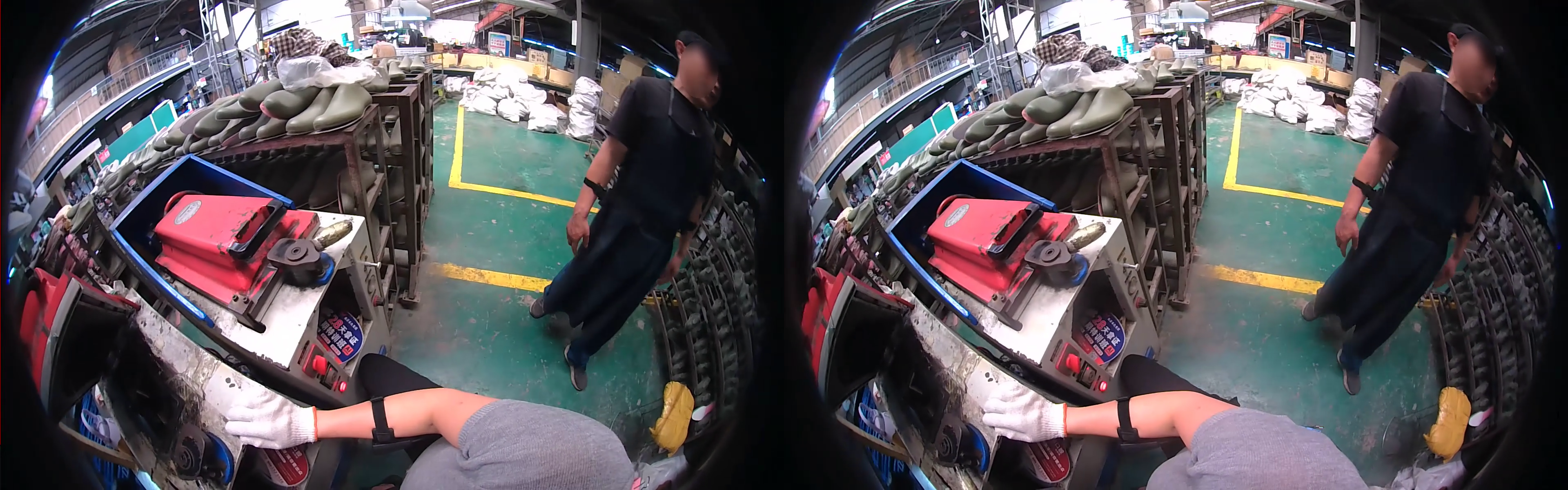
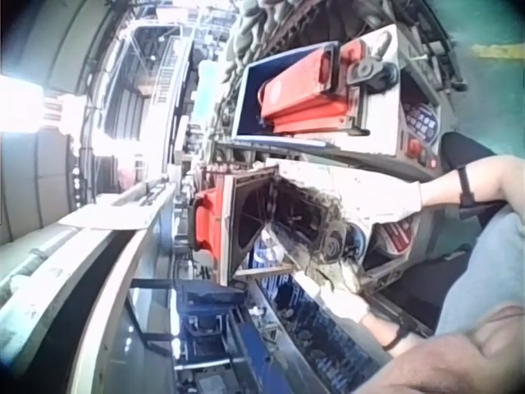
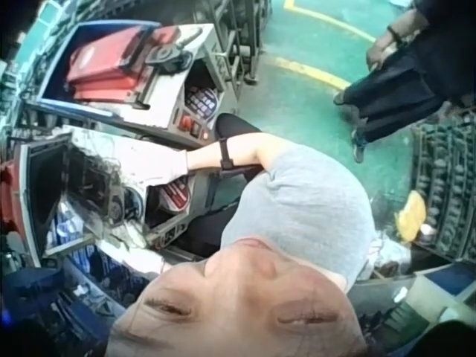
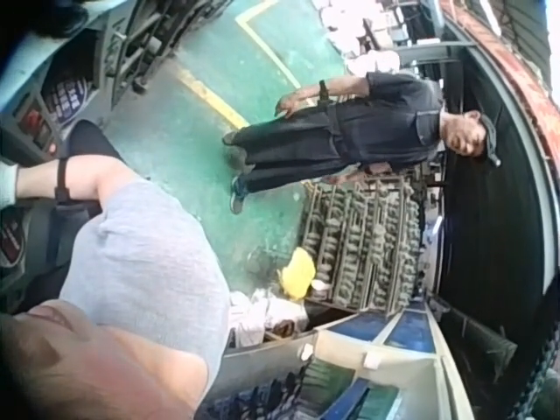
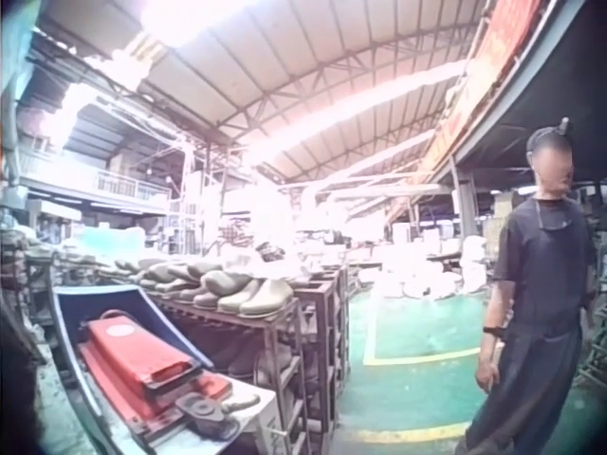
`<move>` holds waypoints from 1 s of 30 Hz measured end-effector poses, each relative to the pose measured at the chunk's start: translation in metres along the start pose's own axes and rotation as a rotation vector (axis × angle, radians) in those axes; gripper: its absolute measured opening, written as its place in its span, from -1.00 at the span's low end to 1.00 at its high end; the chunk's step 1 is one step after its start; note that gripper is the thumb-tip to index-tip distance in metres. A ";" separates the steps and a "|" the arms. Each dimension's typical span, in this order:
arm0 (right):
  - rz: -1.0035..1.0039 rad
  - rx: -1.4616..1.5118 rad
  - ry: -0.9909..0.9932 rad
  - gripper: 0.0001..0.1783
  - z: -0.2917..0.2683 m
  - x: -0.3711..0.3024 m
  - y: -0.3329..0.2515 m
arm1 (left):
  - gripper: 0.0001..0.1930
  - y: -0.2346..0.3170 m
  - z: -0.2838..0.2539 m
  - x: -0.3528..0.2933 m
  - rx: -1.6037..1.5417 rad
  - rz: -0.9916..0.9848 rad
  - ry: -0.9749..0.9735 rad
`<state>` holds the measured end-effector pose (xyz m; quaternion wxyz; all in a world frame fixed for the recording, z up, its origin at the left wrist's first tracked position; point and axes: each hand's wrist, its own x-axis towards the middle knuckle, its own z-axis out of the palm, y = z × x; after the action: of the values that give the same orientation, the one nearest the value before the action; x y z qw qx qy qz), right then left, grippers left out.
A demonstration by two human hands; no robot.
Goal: Operating a heat-press machine to bond soles to shoe uppers and placing finished shoes on a conveyor.
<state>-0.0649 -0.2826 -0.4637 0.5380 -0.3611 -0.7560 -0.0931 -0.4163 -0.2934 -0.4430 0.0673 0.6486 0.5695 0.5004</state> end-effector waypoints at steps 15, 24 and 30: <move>-0.051 -0.031 0.145 -0.66 0.008 -0.001 0.003 | -0.60 -0.030 0.002 0.003 0.024 0.247 0.052; -0.025 -0.018 0.126 -0.67 0.008 -0.001 0.001 | -0.62 -0.016 0.001 0.003 0.081 0.251 0.061; -0.025 -0.049 0.058 -0.64 0.006 -0.005 0.004 | -0.66 -0.007 0.001 0.004 0.008 0.260 0.081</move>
<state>-0.0661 -0.2790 -0.4713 0.5495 -0.3617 -0.7421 -0.1287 -0.4208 -0.2869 -0.4460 -0.0237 0.6965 0.4852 0.5282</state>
